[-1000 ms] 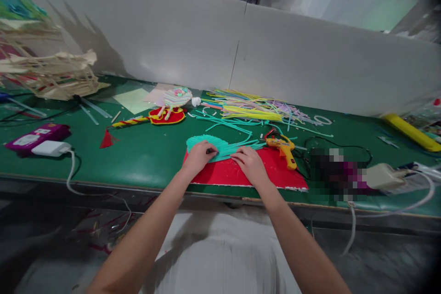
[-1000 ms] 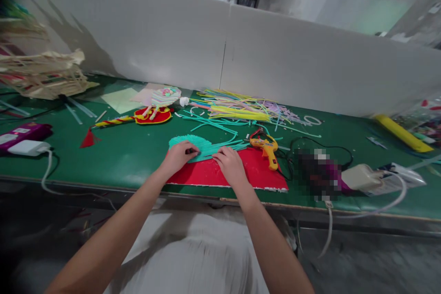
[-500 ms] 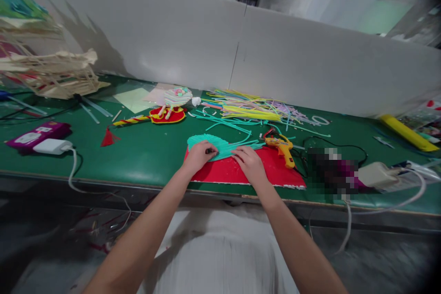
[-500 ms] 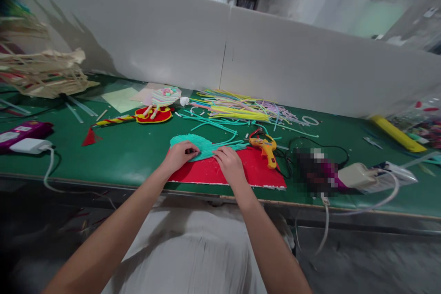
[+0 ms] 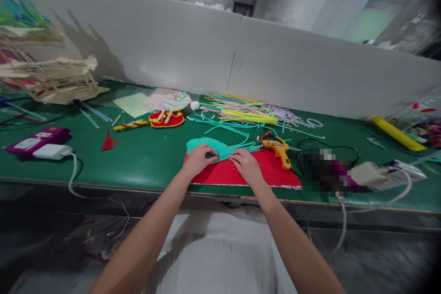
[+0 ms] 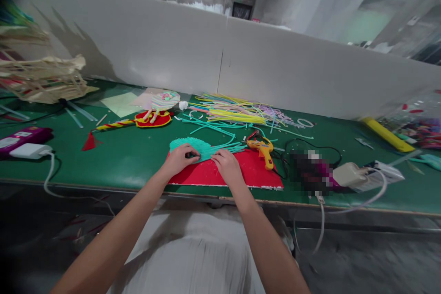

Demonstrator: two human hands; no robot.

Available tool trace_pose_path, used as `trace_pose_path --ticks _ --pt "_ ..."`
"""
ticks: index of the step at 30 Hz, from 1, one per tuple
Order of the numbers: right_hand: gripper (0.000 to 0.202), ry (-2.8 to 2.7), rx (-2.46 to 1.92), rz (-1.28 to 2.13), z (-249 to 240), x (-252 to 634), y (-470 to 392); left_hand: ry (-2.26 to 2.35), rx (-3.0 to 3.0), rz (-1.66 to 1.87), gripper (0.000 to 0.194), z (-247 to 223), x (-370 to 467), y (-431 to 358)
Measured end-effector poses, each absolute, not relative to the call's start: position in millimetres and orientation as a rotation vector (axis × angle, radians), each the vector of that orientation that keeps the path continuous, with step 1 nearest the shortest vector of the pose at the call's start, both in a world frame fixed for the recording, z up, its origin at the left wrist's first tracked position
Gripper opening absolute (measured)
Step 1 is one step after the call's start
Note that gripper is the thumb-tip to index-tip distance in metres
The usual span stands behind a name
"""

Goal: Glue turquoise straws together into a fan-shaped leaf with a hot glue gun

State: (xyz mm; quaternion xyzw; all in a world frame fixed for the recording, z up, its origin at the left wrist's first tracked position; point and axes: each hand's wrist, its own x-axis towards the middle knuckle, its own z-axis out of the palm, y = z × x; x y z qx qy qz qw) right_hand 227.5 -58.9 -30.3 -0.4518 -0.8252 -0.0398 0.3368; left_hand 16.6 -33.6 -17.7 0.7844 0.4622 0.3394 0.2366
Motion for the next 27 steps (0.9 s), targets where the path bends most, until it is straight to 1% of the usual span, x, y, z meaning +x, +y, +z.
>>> trace_pose_path --ticks 7,11,15,18,27 --pt "0.026 -2.138 -1.297 -0.127 -20.9 223.5 -67.6 1.225 2.155 0.943 0.007 -19.9 15.4 -33.1" --pt "0.040 -2.152 -1.339 -0.136 -18.3 214.8 -83.5 1.222 2.162 0.947 0.006 -21.5 15.6 -32.0" --pt "0.053 -2.330 -1.395 -0.017 -21.4 207.3 -93.3 1.220 2.175 0.970 0.009 -20.8 16.4 -32.8" --pt "0.054 -2.378 -1.468 0.062 -23.2 206.1 -93.0 1.235 2.180 0.972 0.013 -19.0 16.7 -34.5" --pt "0.053 -2.373 -1.509 0.075 -20.0 204.8 -94.6 1.205 2.214 0.948 0.010 -19.6 16.0 -34.7"
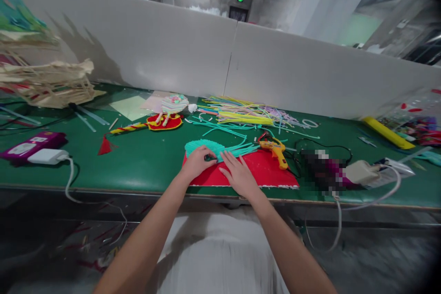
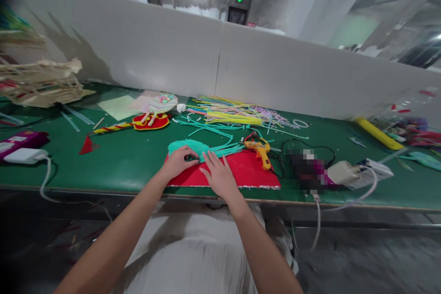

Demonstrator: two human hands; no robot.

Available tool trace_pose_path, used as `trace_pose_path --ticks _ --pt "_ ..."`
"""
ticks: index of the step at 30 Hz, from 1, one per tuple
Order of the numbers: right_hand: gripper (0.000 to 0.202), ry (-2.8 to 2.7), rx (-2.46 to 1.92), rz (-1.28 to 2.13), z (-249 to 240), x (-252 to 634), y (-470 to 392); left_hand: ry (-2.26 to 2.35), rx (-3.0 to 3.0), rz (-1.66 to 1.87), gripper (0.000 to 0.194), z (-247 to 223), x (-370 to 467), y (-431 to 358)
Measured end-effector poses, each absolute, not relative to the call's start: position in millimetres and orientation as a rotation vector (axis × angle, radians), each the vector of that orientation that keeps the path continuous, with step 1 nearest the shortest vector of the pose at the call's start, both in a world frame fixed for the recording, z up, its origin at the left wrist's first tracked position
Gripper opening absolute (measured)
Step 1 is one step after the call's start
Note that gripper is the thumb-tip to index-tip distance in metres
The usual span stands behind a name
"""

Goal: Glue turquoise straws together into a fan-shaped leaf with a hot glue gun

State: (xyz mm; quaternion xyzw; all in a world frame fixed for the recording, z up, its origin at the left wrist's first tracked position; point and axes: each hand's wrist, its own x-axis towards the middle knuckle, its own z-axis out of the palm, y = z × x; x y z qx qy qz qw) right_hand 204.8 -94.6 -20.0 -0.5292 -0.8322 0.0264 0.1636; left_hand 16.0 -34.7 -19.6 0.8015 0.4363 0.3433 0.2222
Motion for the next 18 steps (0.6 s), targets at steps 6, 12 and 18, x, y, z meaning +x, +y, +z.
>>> trace_pose_path --ticks 6,12,18 --pt "0.052 -2.377 -1.503 0.047 -17.3 204.2 -97.8 1.198 2.209 0.952 0.011 -21.0 15.5 -33.4" --pt "0.049 -2.318 -1.433 0.037 -17.7 207.3 -93.4 1.204 2.193 0.958 0.011 -19.5 15.9 -33.3" --pt "0.035 -1.549 -1.788 -0.324 -11.2 273.8 -79.9 1.231 2.202 0.902 0.011 -16.7 14.8 -34.2"
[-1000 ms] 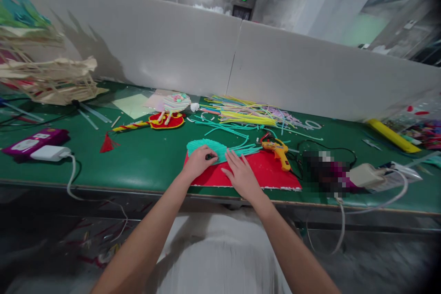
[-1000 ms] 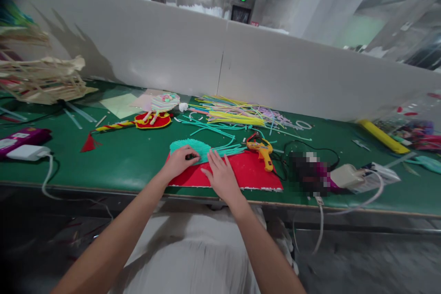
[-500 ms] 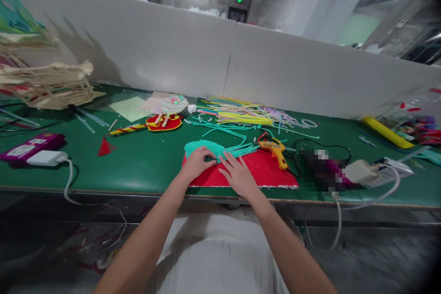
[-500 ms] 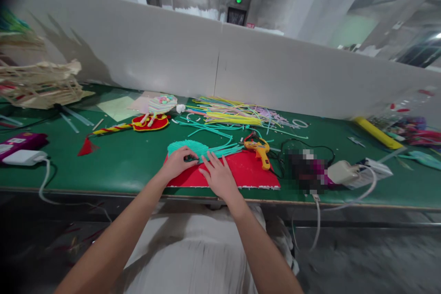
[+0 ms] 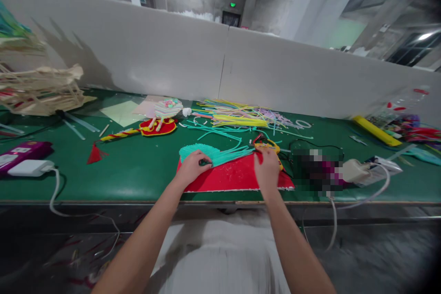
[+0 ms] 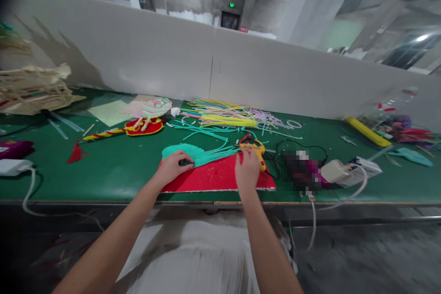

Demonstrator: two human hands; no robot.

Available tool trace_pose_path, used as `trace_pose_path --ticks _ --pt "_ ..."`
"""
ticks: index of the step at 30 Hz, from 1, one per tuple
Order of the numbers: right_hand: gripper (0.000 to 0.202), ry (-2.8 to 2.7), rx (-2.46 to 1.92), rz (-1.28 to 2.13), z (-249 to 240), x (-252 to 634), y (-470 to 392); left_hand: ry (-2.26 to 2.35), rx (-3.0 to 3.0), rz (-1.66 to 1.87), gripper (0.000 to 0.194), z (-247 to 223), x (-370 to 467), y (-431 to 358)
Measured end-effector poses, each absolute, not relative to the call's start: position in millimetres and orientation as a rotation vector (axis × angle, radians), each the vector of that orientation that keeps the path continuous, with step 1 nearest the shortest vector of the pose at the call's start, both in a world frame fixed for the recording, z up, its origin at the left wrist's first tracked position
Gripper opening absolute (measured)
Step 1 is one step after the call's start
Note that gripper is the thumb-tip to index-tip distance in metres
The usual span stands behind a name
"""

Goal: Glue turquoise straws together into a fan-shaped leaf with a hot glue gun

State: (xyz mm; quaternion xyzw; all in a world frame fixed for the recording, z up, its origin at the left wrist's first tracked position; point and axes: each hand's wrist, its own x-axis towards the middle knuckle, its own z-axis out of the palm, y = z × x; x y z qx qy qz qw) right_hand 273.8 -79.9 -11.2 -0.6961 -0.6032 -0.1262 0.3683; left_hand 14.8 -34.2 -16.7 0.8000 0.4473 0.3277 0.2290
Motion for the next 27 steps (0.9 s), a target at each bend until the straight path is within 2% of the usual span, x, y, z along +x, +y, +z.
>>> trace_pose_path --ticks 3,7,11,21,27 --pt "0.036 -1.311 -2.082 -0.412 -10.1 308.6 -85.7 1.232 2.193 0.894 0.011 -17.6 14.5 -32.7" --pt "0.035 -1.266 -2.314 -0.253 -15.5 327.1 -96.0 1.235 2.181 0.909 0.009 -18.5 14.7 -30.9" --pt "0.032 -1.286 -2.299 -0.161 -17.3 333.9 -94.2 1.239 2.174 0.921 0.009 -16.5 14.8 -31.7" --pt "0.034 -1.234 -2.355 -0.181 -1.2 364.2 -70.8 1.268 2.189 0.899 0.012 -16.5 15.0 -30.9" --pt "0.043 -1.183 -2.234 -0.285 -0.2 336.7 -65.7 1.264 2.209 0.904 0.016 -16.0 15.0 -31.4"
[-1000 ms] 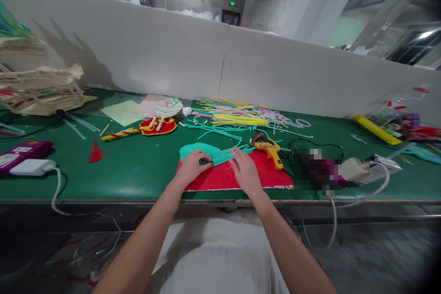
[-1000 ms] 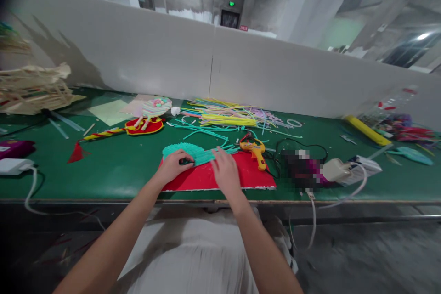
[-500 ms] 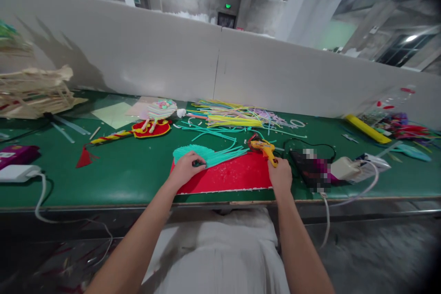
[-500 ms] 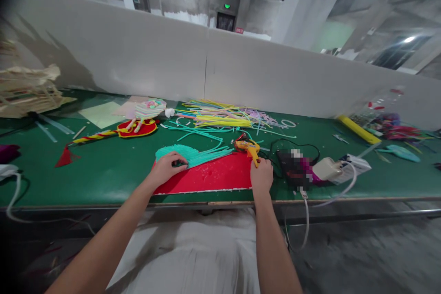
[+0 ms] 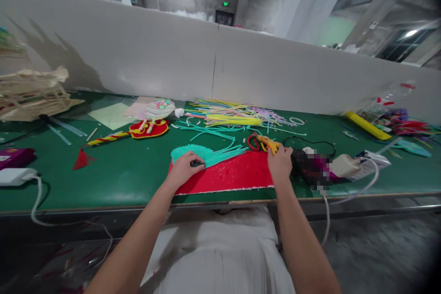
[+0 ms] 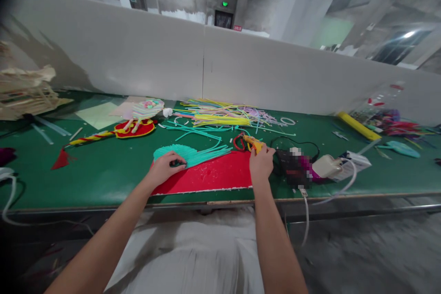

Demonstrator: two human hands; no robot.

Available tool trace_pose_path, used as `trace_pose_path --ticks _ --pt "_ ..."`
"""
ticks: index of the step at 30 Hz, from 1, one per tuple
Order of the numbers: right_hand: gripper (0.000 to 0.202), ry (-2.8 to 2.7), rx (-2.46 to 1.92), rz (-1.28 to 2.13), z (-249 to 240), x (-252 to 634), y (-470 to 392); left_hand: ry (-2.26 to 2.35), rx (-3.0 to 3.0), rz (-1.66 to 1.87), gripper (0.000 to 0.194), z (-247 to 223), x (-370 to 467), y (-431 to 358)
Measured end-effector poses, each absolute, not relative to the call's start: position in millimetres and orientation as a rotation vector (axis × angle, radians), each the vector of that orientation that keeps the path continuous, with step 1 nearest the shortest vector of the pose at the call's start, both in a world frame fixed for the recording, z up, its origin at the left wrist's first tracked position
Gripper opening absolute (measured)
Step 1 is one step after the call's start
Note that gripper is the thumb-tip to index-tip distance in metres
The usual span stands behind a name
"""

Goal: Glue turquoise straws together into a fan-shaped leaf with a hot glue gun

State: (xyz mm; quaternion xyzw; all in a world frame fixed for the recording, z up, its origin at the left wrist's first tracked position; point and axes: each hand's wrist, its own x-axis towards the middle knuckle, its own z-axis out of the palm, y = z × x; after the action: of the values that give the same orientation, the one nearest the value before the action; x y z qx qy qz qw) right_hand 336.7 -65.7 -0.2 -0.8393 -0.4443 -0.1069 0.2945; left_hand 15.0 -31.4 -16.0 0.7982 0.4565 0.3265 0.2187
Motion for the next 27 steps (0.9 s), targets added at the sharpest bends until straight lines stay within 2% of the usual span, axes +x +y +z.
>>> trace_pose_path --ticks 3,8,17,27 --pt "0.033 -1.359 -1.929 -0.262 -0.1 303.3 -62.8 1.254 2.198 0.898 0.015 -16.1 15.1 -31.2" --pt "0.027 -1.715 -1.564 0.025 -7.6 243.1 -54.0 1.248 2.201 0.896 0.014 -19.8 14.5 -29.8" --pt "0.024 -1.694 -1.485 0.385 -30.0 212.5 -47.6 1.265 2.188 0.901 0.013 -15.4 16.1 -35.0" --pt "0.024 -1.722 -1.462 0.438 -28.8 214.1 -49.3 1.226 2.152 0.917 0.009 -19.8 11.4 -34.8"
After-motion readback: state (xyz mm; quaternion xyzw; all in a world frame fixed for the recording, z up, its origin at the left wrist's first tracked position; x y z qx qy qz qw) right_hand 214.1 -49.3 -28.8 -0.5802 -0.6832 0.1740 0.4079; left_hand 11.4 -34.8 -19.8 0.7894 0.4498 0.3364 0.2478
